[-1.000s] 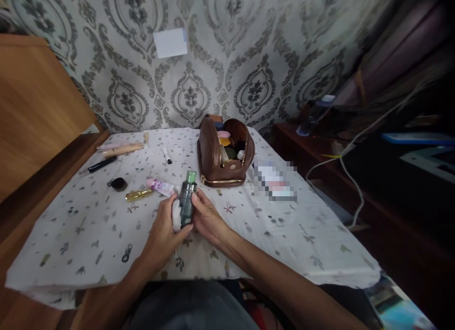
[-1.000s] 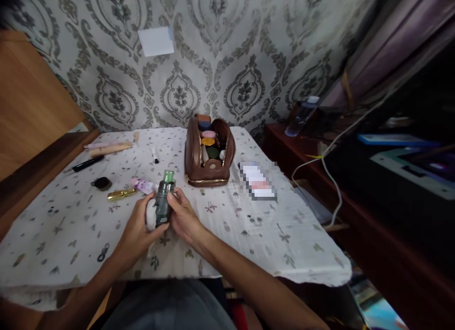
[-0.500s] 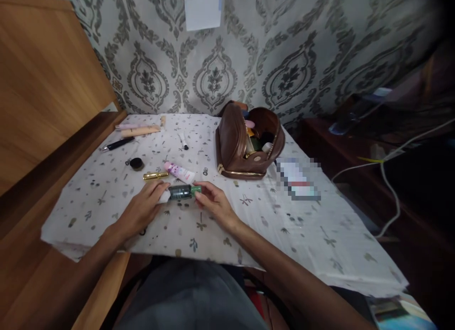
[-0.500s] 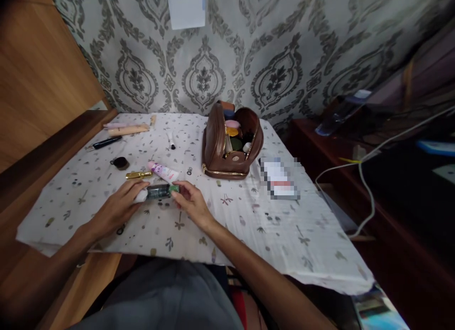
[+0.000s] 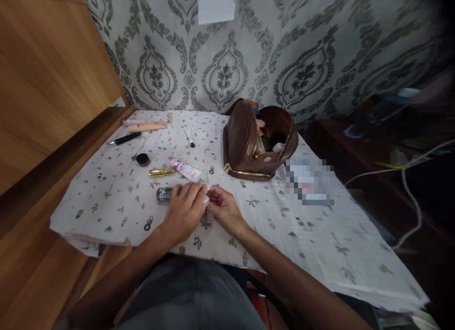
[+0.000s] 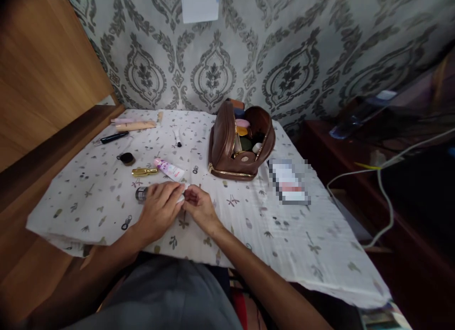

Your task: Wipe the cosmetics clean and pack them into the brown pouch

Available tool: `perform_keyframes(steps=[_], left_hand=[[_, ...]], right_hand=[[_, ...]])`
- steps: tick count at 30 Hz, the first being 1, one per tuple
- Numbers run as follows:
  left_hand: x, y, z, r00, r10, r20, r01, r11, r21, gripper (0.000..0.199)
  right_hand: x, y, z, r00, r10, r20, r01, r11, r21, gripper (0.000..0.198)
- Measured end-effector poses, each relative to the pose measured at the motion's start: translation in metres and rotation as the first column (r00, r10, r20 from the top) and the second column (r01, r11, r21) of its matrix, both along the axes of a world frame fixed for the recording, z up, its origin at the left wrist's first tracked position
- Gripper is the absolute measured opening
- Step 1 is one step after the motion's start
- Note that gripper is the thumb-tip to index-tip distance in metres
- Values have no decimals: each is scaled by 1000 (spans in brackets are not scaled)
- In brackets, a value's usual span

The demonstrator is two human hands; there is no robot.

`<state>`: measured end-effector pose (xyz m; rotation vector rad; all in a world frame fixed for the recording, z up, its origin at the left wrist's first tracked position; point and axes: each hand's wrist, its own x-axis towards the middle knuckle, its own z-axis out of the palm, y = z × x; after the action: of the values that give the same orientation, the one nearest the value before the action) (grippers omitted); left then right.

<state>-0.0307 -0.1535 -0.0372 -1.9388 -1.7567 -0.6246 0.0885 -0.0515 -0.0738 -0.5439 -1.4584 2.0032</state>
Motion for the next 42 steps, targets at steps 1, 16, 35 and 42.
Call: perform_keyframes(steps=[1, 16, 35, 42], left_hand=[[0, 4, -1, 1000, 26, -14, -26, 1000, -12, 28], [-93, -37, -12, 911, 326, 252, -285, 940, -186, 30], [-46, 20, 20, 909, 118, 399, -141, 990, 29, 26], [-36, 28, 24, 967, 142, 212, -83, 960, -267, 38]], right_hand=[[0, 0, 0, 1000, 6, 5, -6, 1000, -11, 37], [0, -1, 1, 997, 60, 39, -56, 994, -96, 39], [0, -1, -3, 996, 84, 43, -82, 996, -35, 37], [1, -3, 3, 996, 79, 33, -79, 997, -11, 37]])
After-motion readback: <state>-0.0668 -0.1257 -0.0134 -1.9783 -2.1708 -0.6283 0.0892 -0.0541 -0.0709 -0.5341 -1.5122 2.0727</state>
